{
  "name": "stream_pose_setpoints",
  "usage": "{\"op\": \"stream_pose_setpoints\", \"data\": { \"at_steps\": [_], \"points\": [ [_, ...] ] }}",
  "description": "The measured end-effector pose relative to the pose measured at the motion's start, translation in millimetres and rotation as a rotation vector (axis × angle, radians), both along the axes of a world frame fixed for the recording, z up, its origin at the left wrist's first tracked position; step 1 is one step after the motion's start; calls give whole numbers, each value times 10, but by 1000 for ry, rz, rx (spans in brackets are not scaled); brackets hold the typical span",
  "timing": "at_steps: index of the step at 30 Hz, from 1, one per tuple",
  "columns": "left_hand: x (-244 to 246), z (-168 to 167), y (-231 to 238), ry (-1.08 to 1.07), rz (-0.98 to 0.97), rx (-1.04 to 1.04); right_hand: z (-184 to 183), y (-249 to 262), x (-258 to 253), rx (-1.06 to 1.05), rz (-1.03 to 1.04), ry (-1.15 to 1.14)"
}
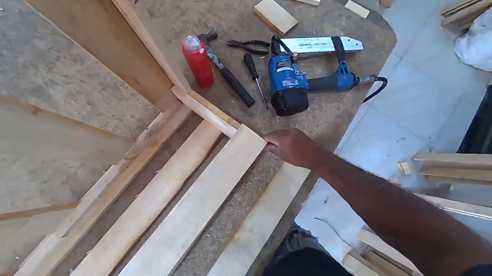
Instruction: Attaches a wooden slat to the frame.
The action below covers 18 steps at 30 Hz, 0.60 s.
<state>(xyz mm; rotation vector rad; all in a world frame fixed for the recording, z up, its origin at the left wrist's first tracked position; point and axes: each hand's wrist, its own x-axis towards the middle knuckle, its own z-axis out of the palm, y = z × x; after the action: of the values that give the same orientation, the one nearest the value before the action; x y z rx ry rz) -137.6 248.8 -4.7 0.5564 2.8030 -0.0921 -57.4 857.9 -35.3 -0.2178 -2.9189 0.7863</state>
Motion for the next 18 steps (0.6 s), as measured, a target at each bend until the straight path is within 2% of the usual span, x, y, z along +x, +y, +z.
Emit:
{"op": "stream_pose_setpoints", "data": {
  "at_steps": [5,9,11,13,18],
  "points": [
    [59,68,99,-35,93,-51,-60,55,34,-87,-10,21],
    [26,285,453,-111,185,-161,-130,214,-26,-106,109,91],
    [93,423,876,-96,179,-118,-172,298,-38,-163,167,81],
    [135,465,1547,-52,170,-24,-204,343,-41,-213,190,86],
    [89,293,3312,0,29,190,-280,395,-58,-273,228,163]
  ]
}}
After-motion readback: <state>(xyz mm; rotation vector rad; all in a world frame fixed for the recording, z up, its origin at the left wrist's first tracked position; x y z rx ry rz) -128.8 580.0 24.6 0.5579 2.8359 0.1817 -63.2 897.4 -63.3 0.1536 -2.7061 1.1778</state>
